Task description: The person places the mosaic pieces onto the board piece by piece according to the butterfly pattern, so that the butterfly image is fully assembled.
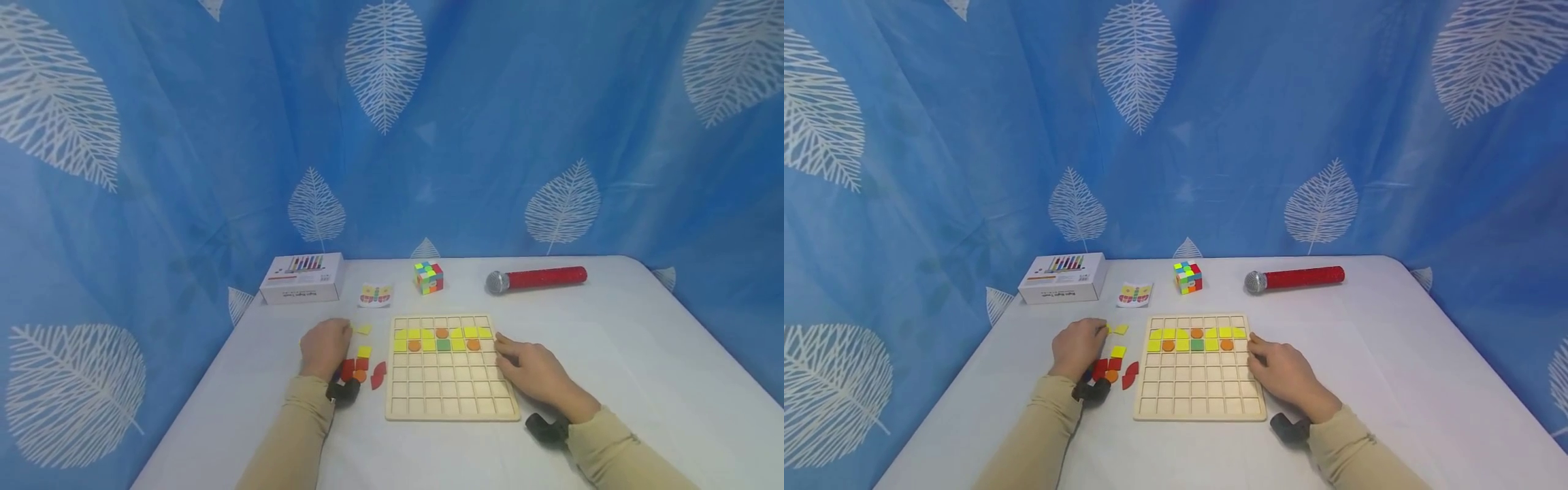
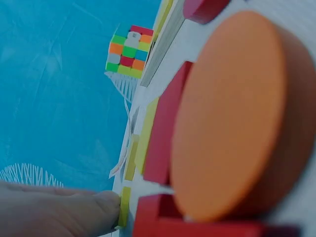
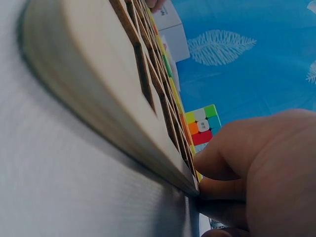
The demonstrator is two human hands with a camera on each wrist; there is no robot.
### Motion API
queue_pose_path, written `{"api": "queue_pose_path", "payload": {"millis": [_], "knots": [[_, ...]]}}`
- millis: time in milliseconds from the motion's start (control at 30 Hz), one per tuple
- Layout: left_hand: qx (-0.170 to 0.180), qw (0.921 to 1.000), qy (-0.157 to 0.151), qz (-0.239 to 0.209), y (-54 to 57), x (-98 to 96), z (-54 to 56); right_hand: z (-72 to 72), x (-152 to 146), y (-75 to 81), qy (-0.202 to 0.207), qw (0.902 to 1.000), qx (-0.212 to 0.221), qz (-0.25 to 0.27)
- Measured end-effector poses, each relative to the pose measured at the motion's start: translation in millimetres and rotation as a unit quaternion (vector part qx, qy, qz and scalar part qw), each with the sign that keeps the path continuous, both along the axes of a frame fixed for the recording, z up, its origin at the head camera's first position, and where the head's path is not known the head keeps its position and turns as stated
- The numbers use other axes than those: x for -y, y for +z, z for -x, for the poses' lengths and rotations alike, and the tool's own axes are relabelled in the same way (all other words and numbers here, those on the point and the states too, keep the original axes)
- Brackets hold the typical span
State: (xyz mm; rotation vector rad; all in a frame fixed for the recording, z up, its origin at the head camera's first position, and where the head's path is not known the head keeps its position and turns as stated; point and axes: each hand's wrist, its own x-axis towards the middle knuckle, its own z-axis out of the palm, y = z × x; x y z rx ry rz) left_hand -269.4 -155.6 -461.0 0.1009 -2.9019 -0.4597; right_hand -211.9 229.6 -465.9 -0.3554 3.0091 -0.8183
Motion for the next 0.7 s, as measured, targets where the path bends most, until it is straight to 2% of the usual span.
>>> {"api": "queue_pose_path", "payload": {"millis": [133, 400, 500, 700], "knots": [[0.008, 0.9999, -0.011, 0.0, -2.0, 2.5, -1.3, -0.8, 0.4, -0.4, -0.001, 1.0, 0.006, 0.001], [0.01, 0.9999, -0.014, 0.001, -1.5, 5.0, -5.0, -0.5, 0.1, 1.2, -0.005, 1.0, 0.007, -0.002], [0.02, 0.9995, -0.004, -0.022, -0.9, 4.3, -4.4, 0.2, -0.1, 1.3, -0.003, 1.0, 0.006, -0.002], [0.033, 0.9922, 0.025, -0.118, 3.7, 3.9, -5.1, 0.4, 0.3, 0.7, -0.002, 1.0, 0.004, -0.005]]}}
